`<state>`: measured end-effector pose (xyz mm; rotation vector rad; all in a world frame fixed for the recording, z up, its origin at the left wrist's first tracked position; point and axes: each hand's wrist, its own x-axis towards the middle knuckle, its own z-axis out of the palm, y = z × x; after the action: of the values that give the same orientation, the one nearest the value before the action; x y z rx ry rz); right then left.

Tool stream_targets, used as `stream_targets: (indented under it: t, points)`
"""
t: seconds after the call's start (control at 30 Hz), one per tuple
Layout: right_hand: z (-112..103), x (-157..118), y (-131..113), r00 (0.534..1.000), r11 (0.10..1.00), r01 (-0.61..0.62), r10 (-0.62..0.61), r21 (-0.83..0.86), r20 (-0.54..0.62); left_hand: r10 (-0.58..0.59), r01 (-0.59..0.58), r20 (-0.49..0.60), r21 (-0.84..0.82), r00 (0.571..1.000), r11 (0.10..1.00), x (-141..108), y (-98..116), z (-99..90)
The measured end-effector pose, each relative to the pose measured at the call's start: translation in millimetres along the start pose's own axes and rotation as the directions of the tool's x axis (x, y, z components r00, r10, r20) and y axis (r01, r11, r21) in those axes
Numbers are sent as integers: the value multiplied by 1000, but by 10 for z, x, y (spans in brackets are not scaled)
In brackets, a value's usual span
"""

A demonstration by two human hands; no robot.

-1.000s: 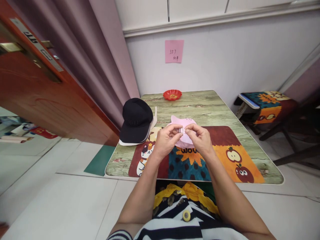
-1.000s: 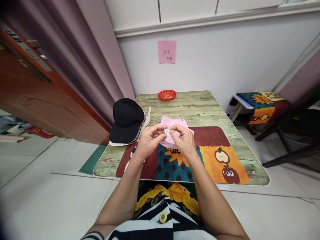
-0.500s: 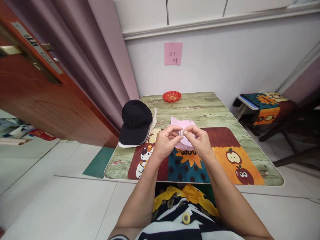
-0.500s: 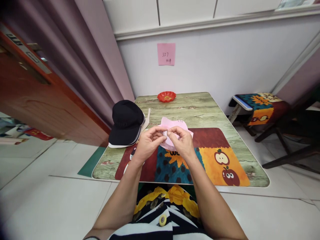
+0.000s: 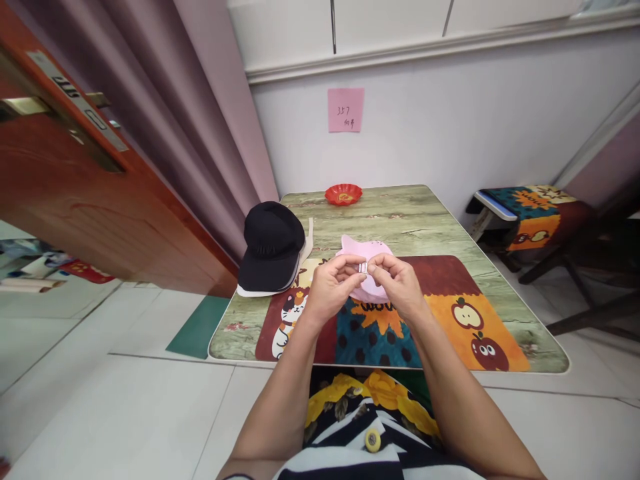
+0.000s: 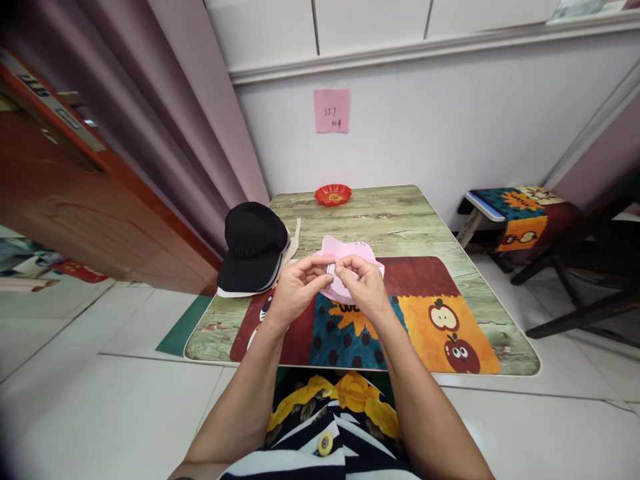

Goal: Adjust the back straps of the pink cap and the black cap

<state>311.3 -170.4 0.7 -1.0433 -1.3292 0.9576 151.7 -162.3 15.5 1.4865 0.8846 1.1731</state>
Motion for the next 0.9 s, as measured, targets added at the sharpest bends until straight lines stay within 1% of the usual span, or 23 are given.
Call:
stream_targets:
  t: [0.1,0.23,0.4,0.5,0.6,0.7,0.8,0.9]
  points:
    - [-9,2,3,1000,1000,-6,6,0,9,-7,8,12,-5,1000,1000,-1,1,8]
    - [-3,-12,-9,1000,1000,-1,1,28,-10,-29,28,33,8,999,1000,-3,11,15]
    - [13,-22,10,1000,997,-18,19,79,-6,-33,34,20,-6,999,999,-8,21,23]
    - [6,-19,39,999,992,-30,32,119,-16,-25,24,20,22,999,999,-5,6,11]
    - [-12,-20,47,1000,993,-11,11,120,-2,12,-14,12,96,1000,995,4,-20,-14]
    - [-29,-25,30,1000,996,17,-17,90,2,86,-86,7,189,996,978,11,-26,-32]
    - [-28,-28,15,1000,996,28,-27,79,-7,149,-145,4,264,989,954,8,3,-26]
    - [-8,-28,22,999,996,35,-34,76,-17,188,-177,-4,326,982,929,-5,43,-4]
